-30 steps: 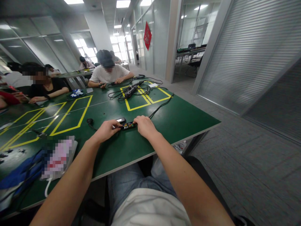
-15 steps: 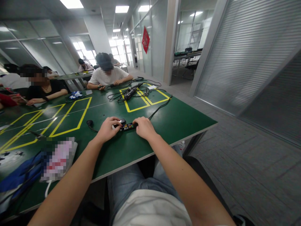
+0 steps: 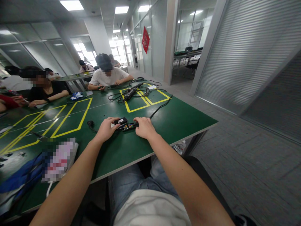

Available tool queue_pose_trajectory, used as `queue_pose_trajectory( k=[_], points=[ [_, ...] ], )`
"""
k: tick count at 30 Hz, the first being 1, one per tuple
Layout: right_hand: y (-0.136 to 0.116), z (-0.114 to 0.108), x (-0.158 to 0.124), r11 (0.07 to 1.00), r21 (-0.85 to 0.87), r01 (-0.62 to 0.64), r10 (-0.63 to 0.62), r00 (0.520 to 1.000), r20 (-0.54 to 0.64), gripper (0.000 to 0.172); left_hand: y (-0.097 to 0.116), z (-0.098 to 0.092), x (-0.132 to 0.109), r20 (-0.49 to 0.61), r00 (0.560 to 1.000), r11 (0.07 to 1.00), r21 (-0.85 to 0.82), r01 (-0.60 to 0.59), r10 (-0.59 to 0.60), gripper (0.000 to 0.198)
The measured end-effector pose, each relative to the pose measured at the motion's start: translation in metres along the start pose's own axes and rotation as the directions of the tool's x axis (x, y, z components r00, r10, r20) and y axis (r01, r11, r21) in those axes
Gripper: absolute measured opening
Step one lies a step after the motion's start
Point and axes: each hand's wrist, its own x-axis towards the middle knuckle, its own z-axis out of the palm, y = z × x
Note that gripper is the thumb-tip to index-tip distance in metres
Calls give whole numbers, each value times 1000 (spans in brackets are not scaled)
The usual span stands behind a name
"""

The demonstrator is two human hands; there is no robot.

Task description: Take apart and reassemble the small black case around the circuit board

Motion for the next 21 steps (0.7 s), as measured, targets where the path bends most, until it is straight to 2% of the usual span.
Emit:
queue_pose_trajectory(
  k=[3,5,10,16,21],
  points=[
    [1,0,1,1000,25,-15,15,1000,-2,61,11,-3,-3,-9,991,989,-67,-131,130,40],
    [1,0,1,999,33,-15,16,1000,-4,64,15,-2,-4,28,984,981,-86,-175,178,40],
    [0,-1,1,1000,28,-6,6,1000,0,64,18,7,-6,156,970,980,-96,-176,189,38],
    [-2,0,2,1000,13,-12,12,1000,-20,37,15,11,-5,150,970,979,-101,-175,189,38],
    [-2,4,5,1000,-4,-16,16,1000,-25,24,14,10,-3,166,970,983,-76,-165,176,39]
  ],
)
